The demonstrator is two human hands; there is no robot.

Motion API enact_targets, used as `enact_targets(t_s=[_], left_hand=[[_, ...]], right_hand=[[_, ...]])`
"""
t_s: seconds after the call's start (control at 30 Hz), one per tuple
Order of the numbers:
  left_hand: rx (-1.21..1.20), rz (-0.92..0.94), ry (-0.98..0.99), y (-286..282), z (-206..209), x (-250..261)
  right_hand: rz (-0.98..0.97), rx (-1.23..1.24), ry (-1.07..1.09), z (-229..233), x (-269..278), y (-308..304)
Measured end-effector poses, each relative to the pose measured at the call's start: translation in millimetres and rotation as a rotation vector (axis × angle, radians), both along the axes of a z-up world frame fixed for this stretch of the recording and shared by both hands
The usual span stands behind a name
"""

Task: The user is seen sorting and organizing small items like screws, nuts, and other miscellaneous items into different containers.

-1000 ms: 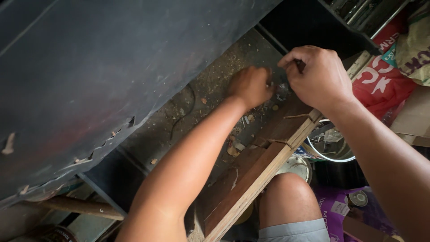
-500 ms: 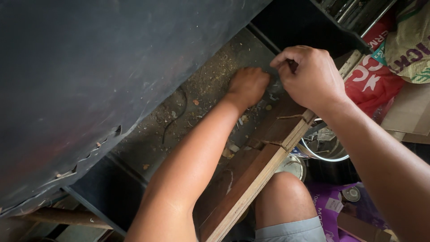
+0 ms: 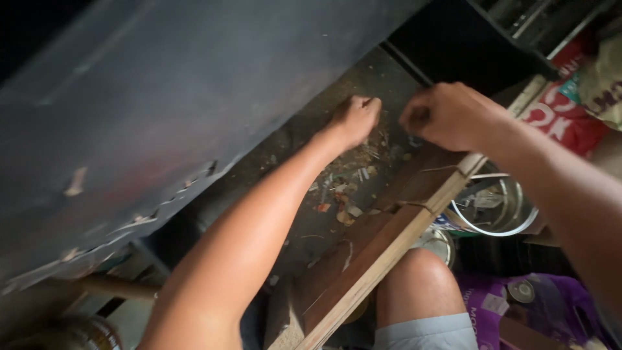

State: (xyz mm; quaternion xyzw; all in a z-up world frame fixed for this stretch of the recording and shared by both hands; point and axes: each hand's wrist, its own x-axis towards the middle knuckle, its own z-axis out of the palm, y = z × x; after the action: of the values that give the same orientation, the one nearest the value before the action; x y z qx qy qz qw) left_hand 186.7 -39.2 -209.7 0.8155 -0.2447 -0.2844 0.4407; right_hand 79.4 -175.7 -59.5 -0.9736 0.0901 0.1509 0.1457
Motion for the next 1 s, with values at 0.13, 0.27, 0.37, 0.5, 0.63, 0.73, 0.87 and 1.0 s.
enact_targets(t_s=[0.13, 0.27, 0.37, 0.5, 0.63, 0.73, 0.87, 1.0], left_hand=[[-0.005, 0.069, 0.009, 26, 12, -10], [0.106, 0.041, 0.116, 47, 29, -17], [0.11, 0.025, 0.076, 49, 29, -15], [0.092, 0.088, 0.02, 46, 29, -14], [-0.014, 0.149, -0.001, 49, 25, -16], [-0.081, 0.148, -0.047, 48, 32, -18], [-0.1, 0.11, -0.158, 47, 20, -22], [-0.007, 0.028, -0.231, 47, 47, -33]], right_hand=[[0.085, -0.04, 0.265, -7, 26, 12], [0.25, -0.255, 0.399, -13, 43, 22], [0.331, -0.333, 0.434, -12, 44, 21], [0.442, -0.303, 0.511, -32, 47, 19], [0.501, -0.296, 0.53, -49, 51, 17], [0.501, -0.315, 0.507, -52, 52, 15], [0.474, -0.303, 0.514, -49, 53, 12], [0.377, -0.251, 0.502, -40, 52, 5]])
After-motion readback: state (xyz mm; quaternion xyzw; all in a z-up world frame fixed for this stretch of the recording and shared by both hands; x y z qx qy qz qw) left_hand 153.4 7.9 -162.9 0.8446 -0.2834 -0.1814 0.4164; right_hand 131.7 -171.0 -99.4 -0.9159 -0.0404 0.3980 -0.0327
